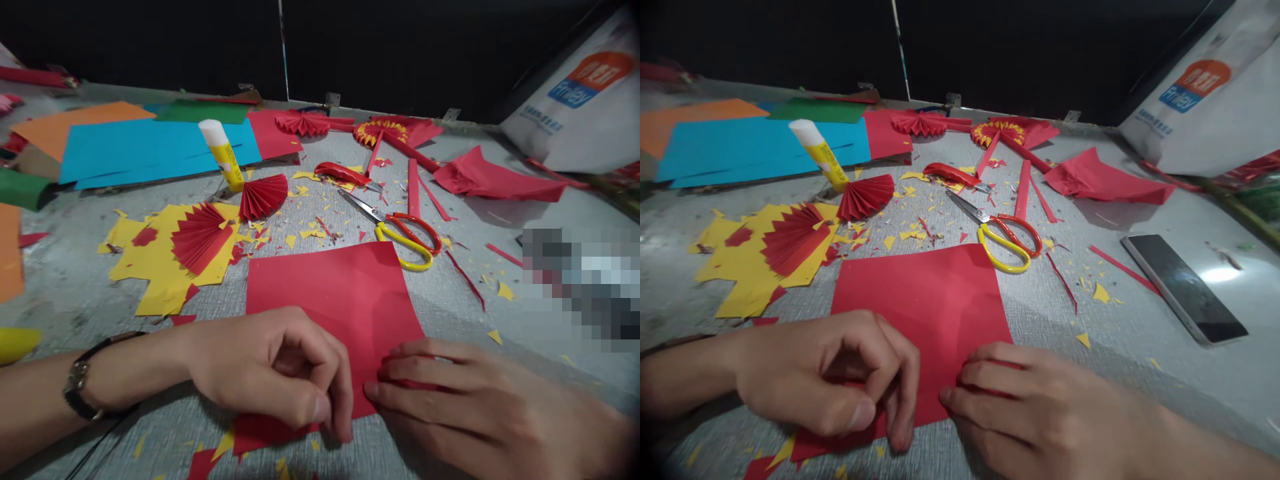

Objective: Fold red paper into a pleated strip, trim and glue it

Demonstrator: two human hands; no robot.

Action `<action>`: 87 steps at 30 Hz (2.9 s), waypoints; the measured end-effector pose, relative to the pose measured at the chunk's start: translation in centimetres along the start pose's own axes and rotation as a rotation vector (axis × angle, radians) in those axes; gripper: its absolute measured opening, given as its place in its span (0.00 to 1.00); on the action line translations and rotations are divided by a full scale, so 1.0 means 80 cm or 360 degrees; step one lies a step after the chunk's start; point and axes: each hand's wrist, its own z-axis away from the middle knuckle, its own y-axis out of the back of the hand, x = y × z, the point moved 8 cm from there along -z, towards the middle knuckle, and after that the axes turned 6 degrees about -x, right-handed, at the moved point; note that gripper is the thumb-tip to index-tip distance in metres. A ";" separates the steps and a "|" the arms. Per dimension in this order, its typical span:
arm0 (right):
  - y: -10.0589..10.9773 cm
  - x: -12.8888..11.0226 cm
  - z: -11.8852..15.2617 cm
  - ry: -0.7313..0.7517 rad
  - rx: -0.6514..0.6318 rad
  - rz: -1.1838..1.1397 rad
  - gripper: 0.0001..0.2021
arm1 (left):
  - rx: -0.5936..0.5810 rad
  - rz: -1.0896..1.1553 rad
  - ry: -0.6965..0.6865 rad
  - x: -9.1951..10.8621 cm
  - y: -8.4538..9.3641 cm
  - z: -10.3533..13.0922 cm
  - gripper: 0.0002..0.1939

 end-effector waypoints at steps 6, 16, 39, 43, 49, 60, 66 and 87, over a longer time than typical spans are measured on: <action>0.003 0.000 -0.002 0.0019 -0.0126 0.0021 0.23 | -0.0010 -0.0072 -0.0011 0.003 0.000 -0.001 0.19; 0.007 0.004 -0.007 0.0000 -0.0137 -0.0087 0.24 | -0.0022 -0.0148 -0.0031 0.005 -0.004 0.000 0.16; 0.010 0.004 -0.015 -0.0022 0.0015 -0.0171 0.24 | -0.0069 -0.0004 0.0099 -0.005 -0.003 0.005 0.08; 0.011 -0.002 -0.004 -0.0115 0.0060 -0.0077 0.22 | -0.0007 -0.0276 0.0103 -0.004 -0.006 0.004 0.01; 0.013 -0.008 0.020 -0.0386 0.0163 0.0169 0.22 | 0.0098 -0.0648 0.0085 -0.004 -0.010 0.005 0.13; 0.001 -0.006 0.001 0.0113 0.0050 -0.0004 0.23 | 0.0124 -0.0680 0.0078 -0.003 -0.010 0.006 0.13; -0.014 -0.009 0.024 -0.0169 -0.0073 0.0001 0.20 | 0.0118 -0.0646 0.0097 -0.005 -0.010 0.006 0.13; 0.014 0.000 0.006 -0.0147 -0.0137 0.0227 0.27 | 0.0090 -0.0625 0.0066 -0.005 -0.009 0.004 0.12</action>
